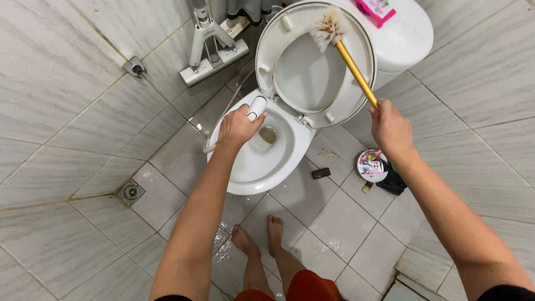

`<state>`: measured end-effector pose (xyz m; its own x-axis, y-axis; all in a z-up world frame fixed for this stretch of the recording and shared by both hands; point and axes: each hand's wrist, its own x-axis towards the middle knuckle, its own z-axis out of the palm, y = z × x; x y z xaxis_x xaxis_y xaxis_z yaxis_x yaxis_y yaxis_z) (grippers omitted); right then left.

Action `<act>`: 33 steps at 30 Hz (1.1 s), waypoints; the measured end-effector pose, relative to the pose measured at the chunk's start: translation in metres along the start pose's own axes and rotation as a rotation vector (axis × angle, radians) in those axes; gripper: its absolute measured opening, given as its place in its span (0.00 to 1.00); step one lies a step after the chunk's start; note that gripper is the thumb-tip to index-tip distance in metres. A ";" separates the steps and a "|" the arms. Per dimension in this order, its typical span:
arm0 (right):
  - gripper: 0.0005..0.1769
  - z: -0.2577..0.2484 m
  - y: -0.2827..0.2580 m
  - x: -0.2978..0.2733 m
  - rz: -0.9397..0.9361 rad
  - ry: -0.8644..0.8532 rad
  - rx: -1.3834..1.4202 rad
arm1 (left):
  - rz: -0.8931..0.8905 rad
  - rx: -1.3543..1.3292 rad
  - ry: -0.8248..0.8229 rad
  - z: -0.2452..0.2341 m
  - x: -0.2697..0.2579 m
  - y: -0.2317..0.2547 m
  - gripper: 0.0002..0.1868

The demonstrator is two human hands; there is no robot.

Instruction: The person uses a handheld bidet sprayer and a toilet brush to clean the bathroom floor and the toilet bowl. They scrub the floor tiles and grout, then lift the toilet seat to scrub the rim and interior of the bowl while rinsing with the sprayer.

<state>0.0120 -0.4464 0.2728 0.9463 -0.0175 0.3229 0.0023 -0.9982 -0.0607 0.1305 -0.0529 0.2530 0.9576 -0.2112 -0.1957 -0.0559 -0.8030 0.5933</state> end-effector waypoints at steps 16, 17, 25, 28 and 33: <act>0.20 -0.076 -0.032 0.075 0.119 -0.360 -0.032 | 0.103 -0.313 0.218 -0.059 -0.016 0.111 0.27; 0.19 -0.077 -0.036 0.084 0.085 -0.336 -0.012 | 0.102 -0.346 0.212 -0.067 -0.016 0.117 0.27; 0.14 -0.062 -0.058 0.114 0.010 -0.288 0.065 | 0.101 -0.261 0.233 -0.082 -0.014 0.148 0.32; 0.22 -0.115 -0.024 0.050 0.176 -0.287 0.066 | 0.091 -0.274 0.213 -0.086 -0.014 0.143 0.32; 0.20 -0.119 -0.058 0.045 0.347 -0.407 0.029 | 0.116 -0.222 0.147 -0.092 -0.008 0.142 0.34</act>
<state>0.0162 -0.3958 0.4033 0.9419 -0.3164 -0.1125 -0.3294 -0.9356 -0.1271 0.1406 -0.1141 0.4108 0.9801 -0.1984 -0.0104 -0.1200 -0.6327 0.7650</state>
